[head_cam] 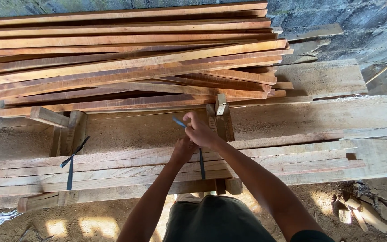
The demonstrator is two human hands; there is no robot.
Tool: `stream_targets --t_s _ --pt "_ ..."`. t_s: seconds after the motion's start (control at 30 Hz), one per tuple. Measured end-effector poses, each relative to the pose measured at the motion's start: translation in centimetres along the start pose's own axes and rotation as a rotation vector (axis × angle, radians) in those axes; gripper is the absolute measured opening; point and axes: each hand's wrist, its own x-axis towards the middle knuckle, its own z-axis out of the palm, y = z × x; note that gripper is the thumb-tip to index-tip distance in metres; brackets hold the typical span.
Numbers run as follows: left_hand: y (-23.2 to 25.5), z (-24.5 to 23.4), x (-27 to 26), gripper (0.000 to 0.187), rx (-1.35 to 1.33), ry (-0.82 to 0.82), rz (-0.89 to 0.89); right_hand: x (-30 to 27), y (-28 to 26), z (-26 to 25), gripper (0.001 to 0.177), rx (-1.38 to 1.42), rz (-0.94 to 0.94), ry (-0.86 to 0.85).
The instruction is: Bundling thin wooden planks together using plastic straps.
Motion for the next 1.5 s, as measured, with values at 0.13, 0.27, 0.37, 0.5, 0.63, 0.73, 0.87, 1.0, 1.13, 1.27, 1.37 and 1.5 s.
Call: stream_targets --t_s 0.13,0.27,0.37,0.5,0.63,0.73,0.87,1.0,1.13,1.27,1.37,1.5 --pt "0.1 0.1 0.2 0.015 -0.086 0.014 0.001 -1.6 -0.5 -0.2 0.041 -0.124 -0.026 0.153" --pt "-2.3 0.8 0.5 0.015 -0.037 0.031 -0.033 -5.1 0.9 0.0 0.04 -0.385 -0.065 0.196" --pt "-2.2 0.9 0.6 0.016 0.001 0.011 -0.09 -6.6 3.1 0.6 0.038 -0.638 -0.197 0.226" --pt "0.4 -0.3 0.5 0.016 -0.043 0.005 -0.103 -7.2 3.4 0.6 0.032 -0.674 -0.381 0.288" --pt "0.6 -0.6 0.3 0.017 -0.139 0.009 -0.123 -7.2 4.1 0.4 0.028 -0.713 -0.48 0.265" --pt "0.2 -0.4 0.8 0.016 -0.118 -0.041 -0.235 -7.6 3.5 0.3 0.027 -0.757 -0.471 0.262" --pt "0.2 -0.2 0.6 0.022 -0.144 -0.044 -0.382 -7.7 3.6 0.5 0.03 -0.77 -0.472 0.262" --pt "-1.1 0.2 0.8 0.034 -0.145 -0.047 -0.432 -7.6 3.8 0.7 0.026 -0.703 -0.46 0.272" --pt "-1.9 -0.4 0.8 0.035 -0.097 -0.112 -0.426 -7.9 3.6 0.7 0.026 -0.7 -0.438 0.245" --pt "-1.3 -1.3 0.9 0.033 -0.112 -0.175 -0.348 -7.8 4.6 0.8 0.024 -0.693 -0.406 0.229" --pt "-0.2 -2.0 0.4 0.031 -0.137 -0.2 -0.304 -8.1 4.3 1.0 0.026 -0.669 -0.385 0.214" --pt "0.7 -2.8 0.3 0.029 -0.194 -0.168 -0.212 -8.2 3.7 1.0 0.022 -0.626 -0.361 0.22"
